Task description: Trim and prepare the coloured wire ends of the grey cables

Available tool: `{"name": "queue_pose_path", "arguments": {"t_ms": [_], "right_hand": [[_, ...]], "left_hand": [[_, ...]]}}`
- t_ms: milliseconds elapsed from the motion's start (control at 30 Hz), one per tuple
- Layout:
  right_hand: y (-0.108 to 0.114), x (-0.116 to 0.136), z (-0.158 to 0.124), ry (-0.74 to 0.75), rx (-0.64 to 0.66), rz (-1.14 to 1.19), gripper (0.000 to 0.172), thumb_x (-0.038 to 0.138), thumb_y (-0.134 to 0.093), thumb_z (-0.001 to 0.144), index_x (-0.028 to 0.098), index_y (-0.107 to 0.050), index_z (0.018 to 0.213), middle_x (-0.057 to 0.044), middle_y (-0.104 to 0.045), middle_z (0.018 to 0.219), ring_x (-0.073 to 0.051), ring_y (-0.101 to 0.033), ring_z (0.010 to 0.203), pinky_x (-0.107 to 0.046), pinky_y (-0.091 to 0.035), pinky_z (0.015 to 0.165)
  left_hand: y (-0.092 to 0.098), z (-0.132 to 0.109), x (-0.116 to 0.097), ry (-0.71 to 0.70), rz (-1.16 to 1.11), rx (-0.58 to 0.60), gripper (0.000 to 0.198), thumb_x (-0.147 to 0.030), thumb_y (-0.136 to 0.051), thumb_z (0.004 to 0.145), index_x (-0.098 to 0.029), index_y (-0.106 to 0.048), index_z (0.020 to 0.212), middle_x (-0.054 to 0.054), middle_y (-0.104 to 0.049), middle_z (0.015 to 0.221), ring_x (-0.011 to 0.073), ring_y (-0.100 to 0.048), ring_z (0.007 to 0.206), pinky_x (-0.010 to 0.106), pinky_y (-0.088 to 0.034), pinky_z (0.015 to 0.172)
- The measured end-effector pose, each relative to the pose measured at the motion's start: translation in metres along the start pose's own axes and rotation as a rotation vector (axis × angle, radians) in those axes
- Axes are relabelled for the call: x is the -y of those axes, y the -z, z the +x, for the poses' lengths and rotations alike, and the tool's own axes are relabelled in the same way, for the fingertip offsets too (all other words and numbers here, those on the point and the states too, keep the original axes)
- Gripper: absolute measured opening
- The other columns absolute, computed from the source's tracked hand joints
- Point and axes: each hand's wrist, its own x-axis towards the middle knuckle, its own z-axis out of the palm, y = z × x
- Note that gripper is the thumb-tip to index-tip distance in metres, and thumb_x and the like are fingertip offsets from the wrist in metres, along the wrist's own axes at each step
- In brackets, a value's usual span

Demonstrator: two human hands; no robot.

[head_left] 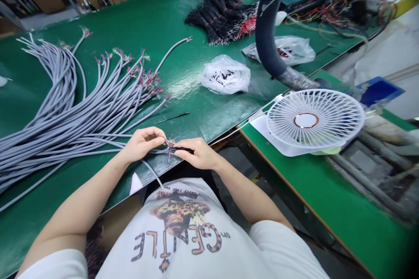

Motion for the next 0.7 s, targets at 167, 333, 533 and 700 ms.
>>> {"name": "queue_pose_path", "arguments": {"t_ms": [167, 333, 533, 700], "right_hand": [[-0.001, 0.003, 0.0, -0.012, -0.02, -0.045, 0.025, 0.032, -0.053, 0.092, 0.018, -0.07, 0.103, -0.007, -0.074, 0.1, -0.017, -0.07, 0.088, -0.025, -0.05, 0.078], [0.005, 0.009, 0.006, -0.004, 0.02, -0.133, 0.027, 0.034, -0.052, 0.092, 0.019, -0.069, 0.108, -0.008, -0.073, 0.105, -0.019, -0.069, 0.094, -0.027, -0.05, 0.081], [0.011, 0.013, 0.012, 0.044, 0.073, -0.17, 0.025, 0.031, -0.05, 0.094, 0.019, -0.071, 0.101, -0.006, -0.075, 0.099, -0.017, -0.07, 0.089, -0.024, -0.049, 0.076], [0.011, 0.01, 0.011, 0.032, 0.041, -0.12, 0.025, 0.031, -0.051, 0.093, 0.019, -0.071, 0.102, -0.006, -0.075, 0.1, -0.016, -0.07, 0.089, -0.023, -0.049, 0.075]], "left_hand": [[-0.001, 0.001, 0.002, 0.023, -0.047, -0.045, 0.026, -0.036, -0.075, 0.07, -0.013, -0.065, 0.075, 0.002, -0.064, 0.072, 0.0116, -0.056, 0.066, 0.024, -0.046, 0.069], [-0.003, 0.002, 0.003, 0.004, -0.078, -0.059, 0.028, -0.038, -0.075, 0.069, -0.013, -0.065, 0.074, 0.002, -0.064, 0.07, 0.0118, -0.056, 0.065, 0.025, -0.047, 0.069], [-0.006, 0.002, 0.009, -0.002, -0.147, -0.036, 0.025, -0.036, -0.075, 0.072, -0.013, -0.066, 0.075, 0.002, -0.065, 0.071, 0.0111, -0.057, 0.066, 0.024, -0.047, 0.069], [-0.007, 0.003, 0.015, 0.007, -0.212, -0.065, 0.025, -0.035, -0.076, 0.071, -0.013, -0.066, 0.076, 0.002, -0.065, 0.071, 0.0103, -0.057, 0.065, 0.023, -0.046, 0.067]]}}
